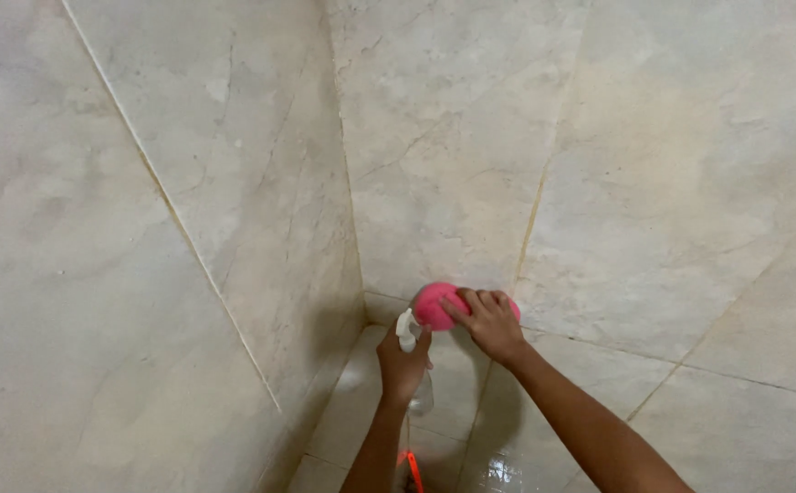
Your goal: The person sprays a cleaning solution onto the tiled wall and scrubs the surface with a pink sponge. They move the sponge in circular and vertical motions to clean the tiles and grout lines, eventually working down to the tiled ledge near the floor.
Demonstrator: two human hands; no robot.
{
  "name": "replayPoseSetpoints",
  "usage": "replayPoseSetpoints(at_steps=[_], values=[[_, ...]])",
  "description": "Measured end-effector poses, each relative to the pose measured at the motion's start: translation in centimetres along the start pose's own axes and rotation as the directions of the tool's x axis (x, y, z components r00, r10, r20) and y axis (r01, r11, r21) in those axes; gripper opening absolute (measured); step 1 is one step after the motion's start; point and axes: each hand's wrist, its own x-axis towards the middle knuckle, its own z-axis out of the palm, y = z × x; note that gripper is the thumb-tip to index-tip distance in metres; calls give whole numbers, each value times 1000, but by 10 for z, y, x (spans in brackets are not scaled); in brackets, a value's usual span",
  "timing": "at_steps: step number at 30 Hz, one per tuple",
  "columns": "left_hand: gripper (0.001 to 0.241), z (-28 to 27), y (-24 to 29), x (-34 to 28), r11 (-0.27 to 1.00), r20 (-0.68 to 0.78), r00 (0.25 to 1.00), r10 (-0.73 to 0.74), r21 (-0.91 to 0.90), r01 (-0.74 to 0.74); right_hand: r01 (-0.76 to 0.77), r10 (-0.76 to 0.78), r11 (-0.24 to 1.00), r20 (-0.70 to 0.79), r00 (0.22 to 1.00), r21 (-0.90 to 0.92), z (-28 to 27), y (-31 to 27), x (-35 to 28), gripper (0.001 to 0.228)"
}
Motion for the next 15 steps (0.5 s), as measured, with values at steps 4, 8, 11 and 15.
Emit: replayPoseSetpoints(at_steps=[4, 8, 11, 15], values=[[17, -1, 7, 0, 998, 17, 999, -50, 33, 50, -52, 52, 999, -93, 994, -1, -30, 19, 56, 65], [16, -1, -4, 6, 1000, 46, 999, -9, -17, 10, -125, 116, 992, -264, 957, -17, -81, 37, 118, 66], [15, -2, -7, 10, 999, 47, 999, -10, -47, 12, -162, 152, 987, -338, 929, -2, -111, 44, 148, 62], [14, -6, -5, 16, 998, 43, 999, 16, -55, -13, -175, 193, 981, -337, 922, 84, -117, 44, 158, 56]])
